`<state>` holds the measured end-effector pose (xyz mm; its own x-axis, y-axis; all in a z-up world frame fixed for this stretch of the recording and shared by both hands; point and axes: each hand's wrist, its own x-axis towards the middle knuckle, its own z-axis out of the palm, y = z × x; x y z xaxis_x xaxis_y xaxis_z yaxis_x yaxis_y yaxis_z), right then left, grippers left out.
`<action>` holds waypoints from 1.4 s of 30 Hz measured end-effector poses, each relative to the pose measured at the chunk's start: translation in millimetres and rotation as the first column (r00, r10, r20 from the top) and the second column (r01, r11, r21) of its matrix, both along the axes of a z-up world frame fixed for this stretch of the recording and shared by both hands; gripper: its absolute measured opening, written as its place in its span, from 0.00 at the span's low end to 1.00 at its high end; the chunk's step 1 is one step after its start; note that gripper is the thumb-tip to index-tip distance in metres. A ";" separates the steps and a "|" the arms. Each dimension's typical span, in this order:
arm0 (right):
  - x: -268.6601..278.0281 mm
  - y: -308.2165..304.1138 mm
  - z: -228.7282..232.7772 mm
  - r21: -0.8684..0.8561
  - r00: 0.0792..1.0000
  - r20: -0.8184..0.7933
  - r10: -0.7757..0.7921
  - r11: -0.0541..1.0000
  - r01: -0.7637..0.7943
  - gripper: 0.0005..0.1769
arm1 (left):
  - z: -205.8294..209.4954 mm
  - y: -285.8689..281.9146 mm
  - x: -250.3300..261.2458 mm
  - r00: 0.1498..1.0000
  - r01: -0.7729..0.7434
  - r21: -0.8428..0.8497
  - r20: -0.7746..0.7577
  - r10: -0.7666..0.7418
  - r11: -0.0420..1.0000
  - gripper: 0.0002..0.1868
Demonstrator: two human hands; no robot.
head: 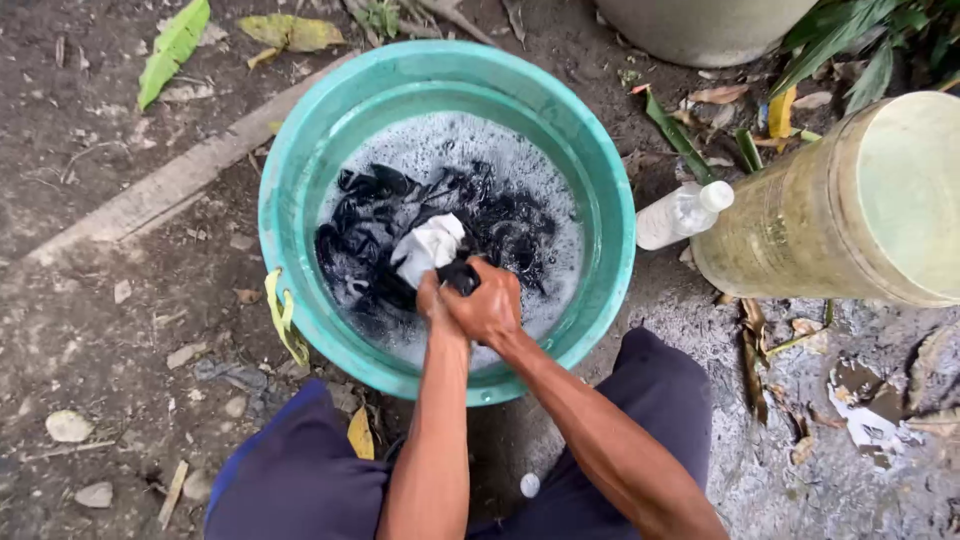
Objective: Washing black clothes by hand in a green basin with soapy water.
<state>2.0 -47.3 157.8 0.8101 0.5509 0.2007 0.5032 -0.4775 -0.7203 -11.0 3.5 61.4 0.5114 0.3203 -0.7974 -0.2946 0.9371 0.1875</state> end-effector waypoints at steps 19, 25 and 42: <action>25.9 -10.8 -36.9 0.213 0.789 -0.613 0.045 0.971 0.110 0.16 | -41.3 1.0 5.1 0.999 0.016 0.097 -0.050 -0.011 0.995 0.23; 35.4 24.4 0.7 -0.135 0.971 0.078 -0.228 0.962 0.237 0.17 | -79.9 -18.7 3.5 0.950 0.066 0.230 -0.313 0.009 0.971 0.13; 1.1 0.3 3.1 -0.001 0.991 0.121 -0.064 0.998 0.065 0.17 | -58.4 -5.9 9.4 0.999 0.018 0.145 -0.034 -0.014 0.989 0.17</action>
